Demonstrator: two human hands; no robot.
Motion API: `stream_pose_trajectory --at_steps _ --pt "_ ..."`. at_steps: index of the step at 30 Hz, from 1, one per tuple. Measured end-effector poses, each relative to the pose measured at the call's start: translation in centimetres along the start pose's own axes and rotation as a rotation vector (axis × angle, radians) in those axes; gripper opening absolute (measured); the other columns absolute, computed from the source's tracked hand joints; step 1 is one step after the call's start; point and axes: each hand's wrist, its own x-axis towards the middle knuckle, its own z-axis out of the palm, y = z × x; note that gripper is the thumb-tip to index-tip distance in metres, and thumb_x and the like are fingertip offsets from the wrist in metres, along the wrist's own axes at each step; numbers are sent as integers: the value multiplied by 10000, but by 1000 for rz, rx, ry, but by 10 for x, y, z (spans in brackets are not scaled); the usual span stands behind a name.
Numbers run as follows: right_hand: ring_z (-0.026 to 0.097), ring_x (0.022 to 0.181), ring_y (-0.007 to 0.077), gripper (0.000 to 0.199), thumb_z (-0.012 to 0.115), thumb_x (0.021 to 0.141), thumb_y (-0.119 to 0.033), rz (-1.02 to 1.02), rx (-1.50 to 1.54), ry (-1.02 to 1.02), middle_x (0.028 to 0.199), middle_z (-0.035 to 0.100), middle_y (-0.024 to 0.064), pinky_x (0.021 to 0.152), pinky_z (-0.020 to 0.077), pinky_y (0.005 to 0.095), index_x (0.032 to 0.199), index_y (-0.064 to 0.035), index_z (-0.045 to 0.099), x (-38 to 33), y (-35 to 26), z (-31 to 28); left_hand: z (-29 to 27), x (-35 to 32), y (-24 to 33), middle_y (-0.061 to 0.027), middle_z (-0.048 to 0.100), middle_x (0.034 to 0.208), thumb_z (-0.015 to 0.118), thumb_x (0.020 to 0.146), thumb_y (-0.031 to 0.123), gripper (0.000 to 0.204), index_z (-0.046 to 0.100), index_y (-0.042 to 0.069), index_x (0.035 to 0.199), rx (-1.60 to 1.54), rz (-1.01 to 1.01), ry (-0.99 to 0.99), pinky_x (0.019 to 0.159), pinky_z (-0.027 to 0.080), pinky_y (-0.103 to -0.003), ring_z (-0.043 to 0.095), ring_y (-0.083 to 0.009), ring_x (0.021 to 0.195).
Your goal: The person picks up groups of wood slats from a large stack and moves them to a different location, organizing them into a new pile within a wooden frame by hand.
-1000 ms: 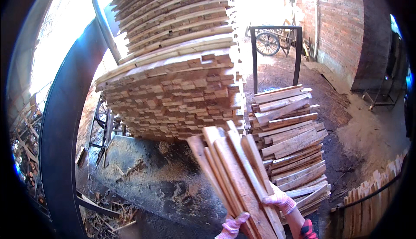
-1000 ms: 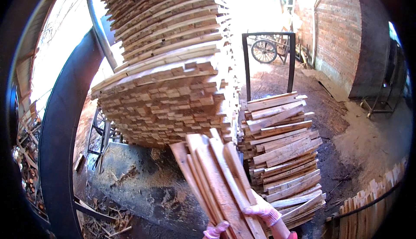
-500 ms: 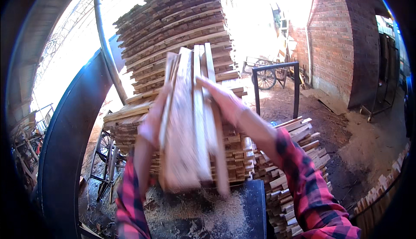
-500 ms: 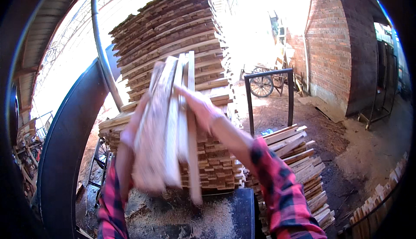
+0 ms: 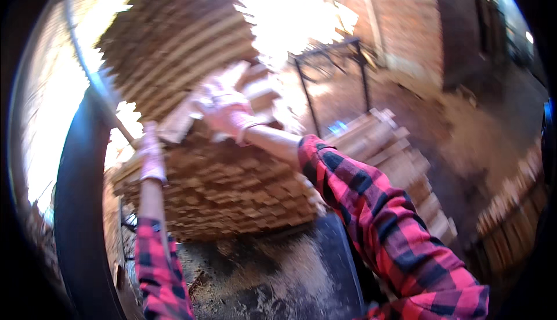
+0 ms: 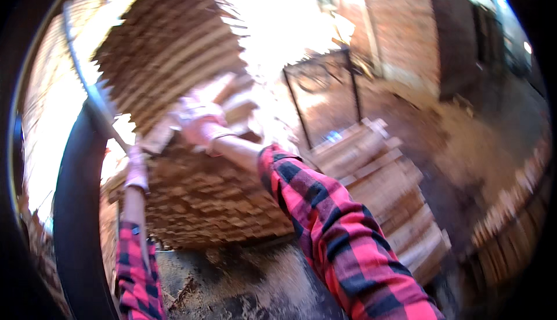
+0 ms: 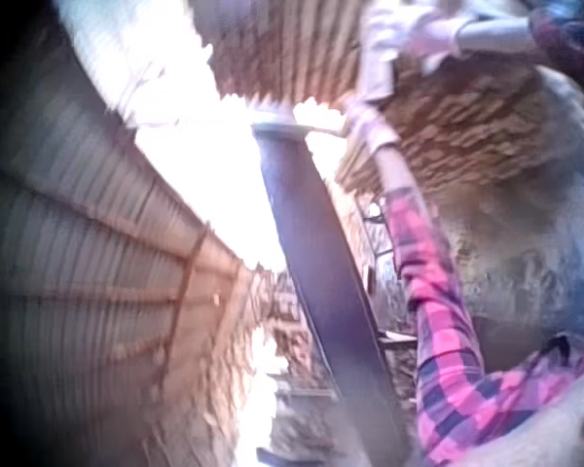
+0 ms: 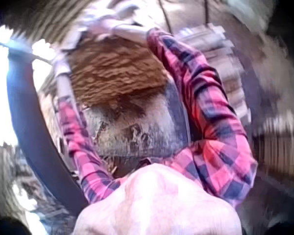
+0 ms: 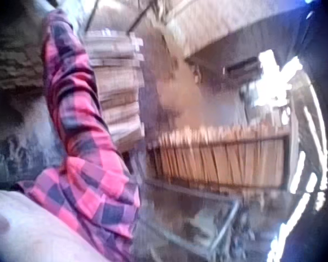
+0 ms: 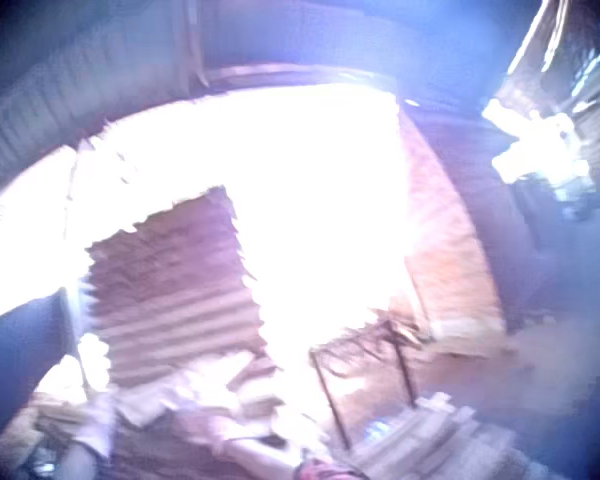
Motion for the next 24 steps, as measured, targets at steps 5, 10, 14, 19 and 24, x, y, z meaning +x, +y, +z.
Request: stream_pose_trajectory --at_steps 5,10,14,19,24 --pt "481 1304 484 663 753 841 -285 23 475 372 1465 415 310 1044 445 533 1390 -18 494 -195 -99 -105 17 -139 -14 -105 515 1443 457 1043 410 578 415 74 1511 48 557 236 977 490 -369 509 -215 1292" --pt "447 1379 412 480 675 902 -324 1056 413 28 1495 419 295 1146 382 449 1310 -80 609 -495 -167 -115 150 -344 -67 -109 512 1425 567 977 421 627 437 81 1487 -127 498 -291 1005 460 -420 501 -241 1289" --pt "553 1272 339 407 590 912 -405 1820 236 -230 1303 625 201 1080 434 408 1114 -80 728 -685 -198 -177 271 -486 -99 -111 510 1411 656 923 430 675 455 86 1468 -300 -87 -801 1028 436 -461 495 -263 1287" --pt "597 1215 353 596 610 916 -465 2141 78 -180 1287 634 222 1034 463 419 1311 -19 595 -844 -213 -198 392 -575 -199 -115 507 1393 766 857 441 742 477 93 1445 -191 -933 -794 1057 406 -513 487 -289 1284" --pt "306 1488 352 898 715 910 -415 2378 188 53 1582 323 272 1203 271 398 1559 2 255 -961 -154 -202 482 -657 -337 -193 470 1341 882 688 547 911 517 16 1331 120 -1286 -686 1026 267 -671 428 -411 1228"
